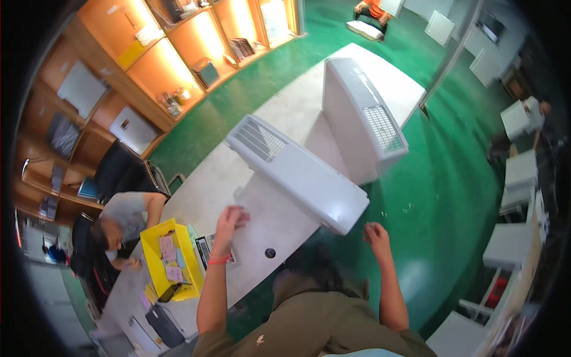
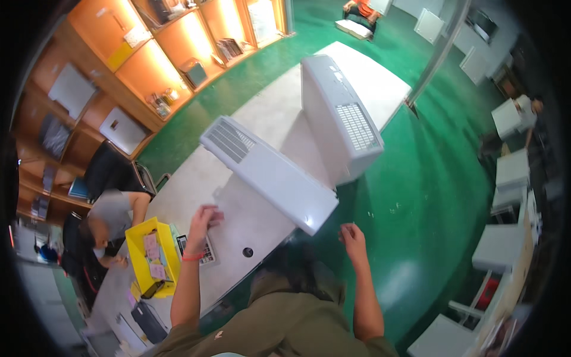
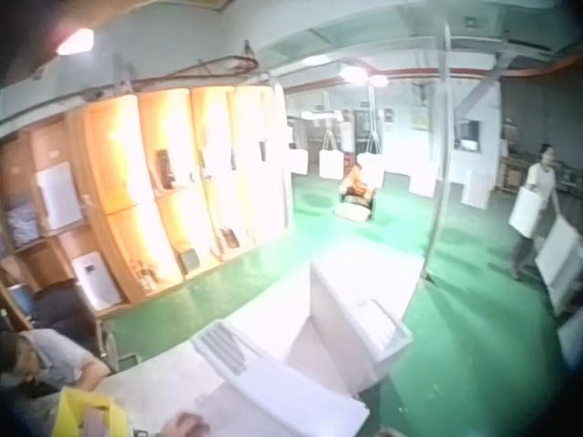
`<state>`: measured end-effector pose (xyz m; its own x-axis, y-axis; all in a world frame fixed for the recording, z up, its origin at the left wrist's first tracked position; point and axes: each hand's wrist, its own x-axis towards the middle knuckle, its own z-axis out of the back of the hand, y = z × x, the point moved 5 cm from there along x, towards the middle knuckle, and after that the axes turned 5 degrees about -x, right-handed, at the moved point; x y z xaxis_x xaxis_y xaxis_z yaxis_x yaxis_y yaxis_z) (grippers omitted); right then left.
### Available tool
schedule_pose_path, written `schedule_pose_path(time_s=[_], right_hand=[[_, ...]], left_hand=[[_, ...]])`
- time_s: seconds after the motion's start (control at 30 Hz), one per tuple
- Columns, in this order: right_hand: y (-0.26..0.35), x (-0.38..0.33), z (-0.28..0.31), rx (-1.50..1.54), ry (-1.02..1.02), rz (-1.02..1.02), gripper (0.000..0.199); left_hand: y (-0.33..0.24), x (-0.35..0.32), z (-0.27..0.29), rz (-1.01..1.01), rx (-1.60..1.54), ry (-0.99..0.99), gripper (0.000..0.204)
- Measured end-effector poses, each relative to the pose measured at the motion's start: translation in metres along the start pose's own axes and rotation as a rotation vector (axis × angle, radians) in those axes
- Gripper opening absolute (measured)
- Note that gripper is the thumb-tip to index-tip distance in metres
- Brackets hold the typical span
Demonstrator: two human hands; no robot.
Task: The recorder prepares metal enclosures by cleaning, sanding, and inspecting them on a fabrication floor.
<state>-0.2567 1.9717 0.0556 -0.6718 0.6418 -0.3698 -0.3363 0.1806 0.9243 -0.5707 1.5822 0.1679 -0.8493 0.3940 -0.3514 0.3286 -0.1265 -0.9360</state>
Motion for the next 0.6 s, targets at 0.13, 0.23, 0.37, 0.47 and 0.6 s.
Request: schedule_pose_path(time_s=[0.13,0.23,0.37,0.47,0.6], right_hand=[[0.028,-0.034,-0.030,-0.076,-0.025,-0.062,0.024],[0.028,-0.061,-0.048,-0.094,-0.031,-0.123,0.021],[0.013,-0.091,-0.073,-0.122,-0.023,-0.085,0.021],[-0.001,-0.107,-0.083,-0.149,-0.038,-0.119,0.020],[-0.029,-0.124,-0.083,-0.190,-0.079,-0.117,0.023]], left_hand=[[-0.054,0.034,-0.012,-0.121,-0.029,0.033,0.030],[-0.070,0.051,-0.013,-0.220,-0.029,-0.006,0.030],[-0.085,0.071,-0.016,-0.298,-0.110,-0.065,0.029],[-0.091,0.077,-0.018,-0.322,-0.168,-0.082,0.028],[-0.092,0.086,-0.022,-0.331,-0.202,-0.074,0.027]])
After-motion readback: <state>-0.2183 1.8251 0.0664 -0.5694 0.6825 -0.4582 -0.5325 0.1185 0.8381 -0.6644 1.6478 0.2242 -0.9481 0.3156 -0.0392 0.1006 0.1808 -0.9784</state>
